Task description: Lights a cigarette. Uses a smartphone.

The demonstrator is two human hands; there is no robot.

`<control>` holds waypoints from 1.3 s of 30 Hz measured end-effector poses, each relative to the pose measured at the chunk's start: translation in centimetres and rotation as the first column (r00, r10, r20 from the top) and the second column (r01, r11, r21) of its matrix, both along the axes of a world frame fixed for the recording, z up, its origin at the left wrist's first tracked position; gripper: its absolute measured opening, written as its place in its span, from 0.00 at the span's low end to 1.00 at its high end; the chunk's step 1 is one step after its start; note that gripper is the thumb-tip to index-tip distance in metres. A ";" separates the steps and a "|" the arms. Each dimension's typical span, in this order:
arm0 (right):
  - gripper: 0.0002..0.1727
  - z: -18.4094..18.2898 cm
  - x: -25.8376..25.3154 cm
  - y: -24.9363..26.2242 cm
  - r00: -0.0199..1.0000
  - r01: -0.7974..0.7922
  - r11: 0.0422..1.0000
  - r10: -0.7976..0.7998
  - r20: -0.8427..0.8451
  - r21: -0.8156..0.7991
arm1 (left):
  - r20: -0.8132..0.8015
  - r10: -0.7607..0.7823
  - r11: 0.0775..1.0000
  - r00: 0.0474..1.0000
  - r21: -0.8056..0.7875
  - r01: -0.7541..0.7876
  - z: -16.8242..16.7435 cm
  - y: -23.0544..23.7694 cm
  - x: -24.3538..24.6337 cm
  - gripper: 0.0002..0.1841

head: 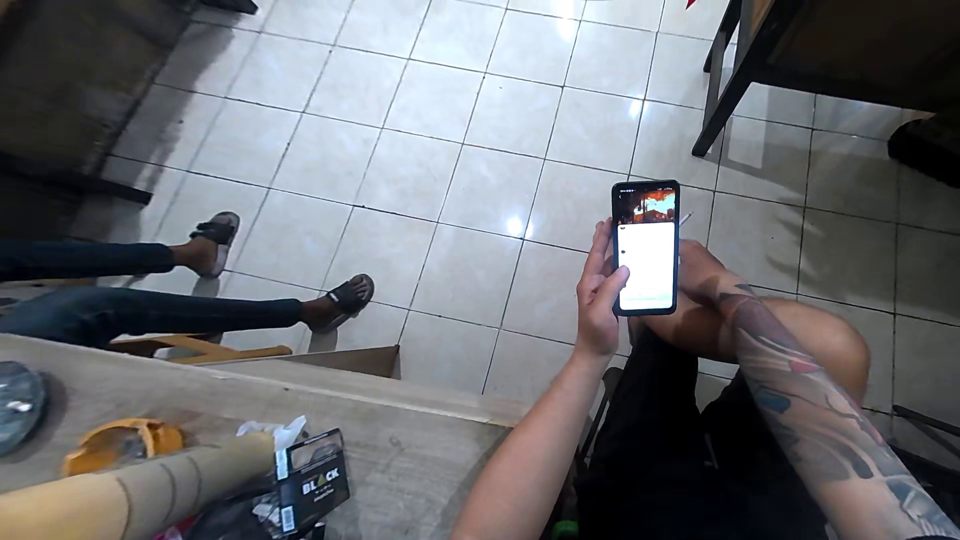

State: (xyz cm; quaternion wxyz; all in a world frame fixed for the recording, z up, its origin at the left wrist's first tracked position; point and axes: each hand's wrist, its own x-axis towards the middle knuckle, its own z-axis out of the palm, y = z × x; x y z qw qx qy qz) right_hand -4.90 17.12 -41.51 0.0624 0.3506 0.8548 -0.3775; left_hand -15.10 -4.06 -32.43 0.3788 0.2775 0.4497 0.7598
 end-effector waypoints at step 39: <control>0.52 14.4 2.4 -1.2 0.743 0.020 0.990 -0.110 -0.660 -0.143 | 0.082 -0.209 0.977 0.974 -0.022 0.212 -0.7 0.5 0.4 0.39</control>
